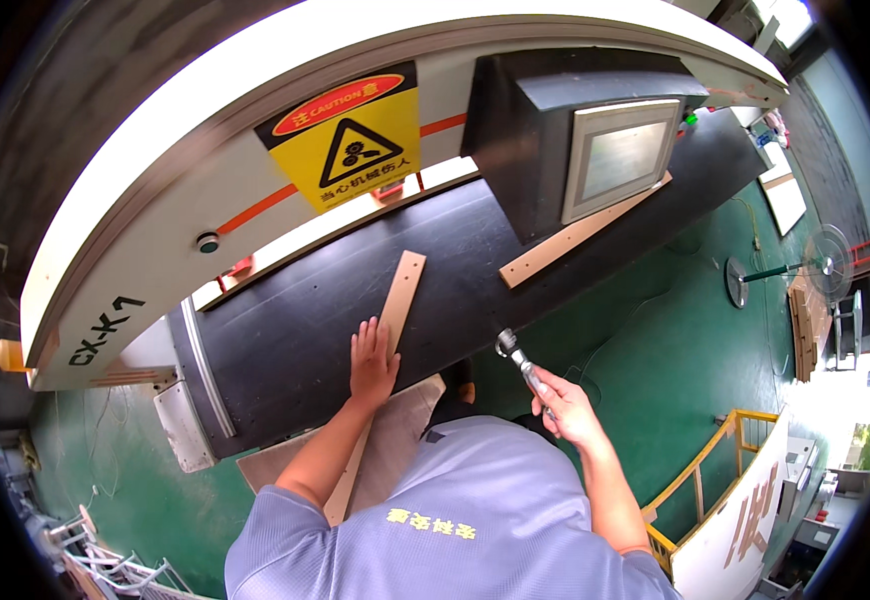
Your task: The person applies edge banding to wooden planks using a conveyor machine. They pick up planks from a table, place them on the machine's conveyor belt, and use a handheld air gun to assist the process. The person repeats this for several planks, moving between the table and the machine.
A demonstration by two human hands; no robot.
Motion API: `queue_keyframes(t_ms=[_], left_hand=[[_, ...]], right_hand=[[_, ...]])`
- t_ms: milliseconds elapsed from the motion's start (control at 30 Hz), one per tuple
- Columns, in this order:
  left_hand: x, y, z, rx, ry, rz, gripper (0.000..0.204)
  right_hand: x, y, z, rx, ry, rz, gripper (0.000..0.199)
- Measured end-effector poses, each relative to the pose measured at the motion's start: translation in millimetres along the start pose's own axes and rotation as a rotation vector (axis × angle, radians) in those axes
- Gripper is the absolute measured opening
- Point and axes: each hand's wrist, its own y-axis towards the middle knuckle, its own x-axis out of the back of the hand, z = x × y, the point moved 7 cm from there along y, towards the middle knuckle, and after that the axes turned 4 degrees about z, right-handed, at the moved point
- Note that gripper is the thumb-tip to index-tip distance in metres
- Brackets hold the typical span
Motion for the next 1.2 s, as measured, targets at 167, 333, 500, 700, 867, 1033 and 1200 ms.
queue_keyframes(t_ms=[167, 333, 500, 700, 867, 1033, 1200], left_hand=[[1.9, 10.4, -6.1, -0.041, -0.041, -0.003, 0.068], [10.1, 38.4, 30.5, 0.001, -0.02, -0.116, 0.068], [56.4, 109.8, 80.9, 0.132, 0.092, -0.285, 0.071], [90.0, 170.1, 168.2, 0.489, 0.242, -0.208, 0.079], [88.3, 166.4, 162.5, 0.455, 0.328, -0.221, 0.082], [90.4, 167.4, 156.0, 0.439, 0.345, -0.191, 0.082], [89.3, 165.7, 159.5, 0.428, 0.352, -0.189, 0.084]], right_hand=[[0.2, -6.0, 0.8, -0.041, -0.057, -0.043, 0.045], [25.7, -28.6, 8.9, -0.273, -0.268, 0.087, 0.041], [45.5, -38.1, 6.0, -0.208, -0.24, -0.156, 0.041], [7.2, -34.0, 6.0, -0.075, -0.13, 0.019, 0.047], [-5.8, -25.4, 3.5, -0.094, -0.103, 0.103, 0.05], [-17.0, -22.4, 3.8, -0.054, -0.123, 0.016, 0.048], [-23.5, -16.6, 3.9, -0.127, -0.209, 0.057, 0.047]])
